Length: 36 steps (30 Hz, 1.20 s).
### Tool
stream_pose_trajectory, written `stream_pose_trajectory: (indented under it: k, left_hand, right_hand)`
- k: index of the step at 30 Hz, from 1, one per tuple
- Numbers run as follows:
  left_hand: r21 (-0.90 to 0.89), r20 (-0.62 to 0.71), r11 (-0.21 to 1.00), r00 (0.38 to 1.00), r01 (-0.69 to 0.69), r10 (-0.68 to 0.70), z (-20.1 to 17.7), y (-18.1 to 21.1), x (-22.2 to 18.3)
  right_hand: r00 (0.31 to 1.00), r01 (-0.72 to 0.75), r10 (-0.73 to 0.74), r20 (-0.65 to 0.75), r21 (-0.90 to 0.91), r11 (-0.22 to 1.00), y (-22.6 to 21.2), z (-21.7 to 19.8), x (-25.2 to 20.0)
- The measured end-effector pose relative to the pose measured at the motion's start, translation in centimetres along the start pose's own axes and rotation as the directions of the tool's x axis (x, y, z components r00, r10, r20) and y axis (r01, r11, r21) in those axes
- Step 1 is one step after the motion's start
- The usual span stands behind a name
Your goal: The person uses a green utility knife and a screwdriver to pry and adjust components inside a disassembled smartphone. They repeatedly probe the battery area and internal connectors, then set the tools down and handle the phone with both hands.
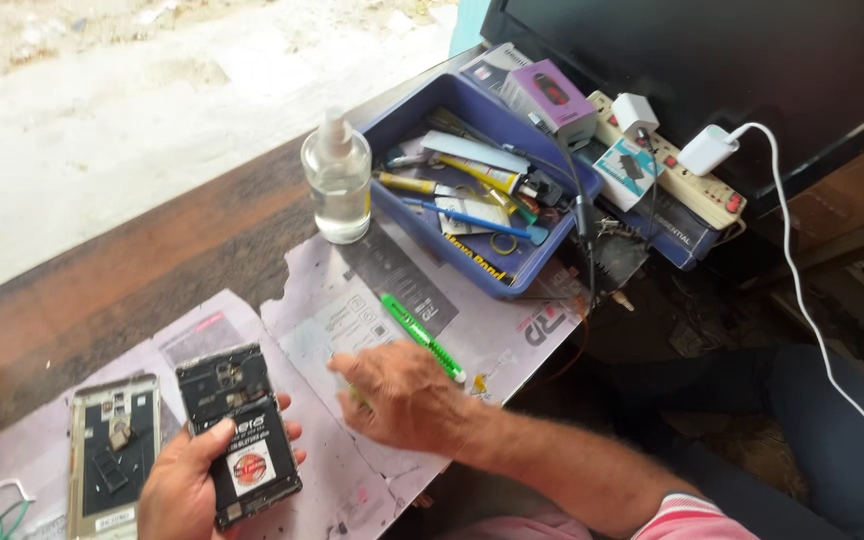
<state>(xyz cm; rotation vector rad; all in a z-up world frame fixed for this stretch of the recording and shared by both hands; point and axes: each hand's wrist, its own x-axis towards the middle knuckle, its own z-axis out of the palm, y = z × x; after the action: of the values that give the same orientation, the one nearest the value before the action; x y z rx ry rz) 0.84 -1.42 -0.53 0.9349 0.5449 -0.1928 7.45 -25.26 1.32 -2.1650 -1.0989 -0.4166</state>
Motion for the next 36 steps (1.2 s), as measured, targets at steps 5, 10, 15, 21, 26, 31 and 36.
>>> stream_pose_trajectory:
  k: [5, 10, 15, 21, 26, 31, 36]
  left_hand:
    - [-0.029, 0.03, 0.999, 0.999, -0.04, 0.041, -1.1, -0.9, 0.5]
    - [-0.017, 0.013, 0.999, 1.0, -0.028, 0.028, -1.5, -1.1, 0.7]
    - [-0.03, 0.023, 0.999, 0.999, -0.023, 0.024, -1.7, -1.1, 0.8]
    - [-0.027, 0.01, 0.999, 1.0, 0.029, -0.029, -1.4, -0.6, 1.4]
    - [0.014, -0.054, 1.0, 0.998, -0.017, 0.018, -0.3, -0.5, 0.1]
    - [0.006, 0.001, 0.999, 0.999, -0.035, 0.035, 1.0, 0.5, -1.3]
    - [-0.017, 0.088, 1.0, 0.996, -0.011, 0.012, 1.2, 1.1, -2.0]
  right_hand:
    - [0.999, -0.01, 0.011, 0.034, -0.022, 1.0, -0.3, 0.0, 0.2]
    - [0.993, -0.042, 0.044, 0.113, -0.022, 0.999, 0.0, 0.2, 0.3]
    - [0.994, -0.027, 0.027, 0.107, -0.007, 1.0, 0.1, 0.1, 0.3]
    - [0.972, 0.126, -0.157, -0.174, -0.173, 0.977, 3.9, -5.5, 0.7]
    - [0.928, -0.372, 0.322, -0.186, -0.419, 0.828, 13.9, -12.9, 3.4]
    - [0.757, -0.414, 0.651, 0.051, -0.734, 0.539, 19.4, -11.3, 5.0]
    - [0.783, -0.282, 0.62, 0.057, -0.855, 0.436, 21.4, -9.7, 4.8]
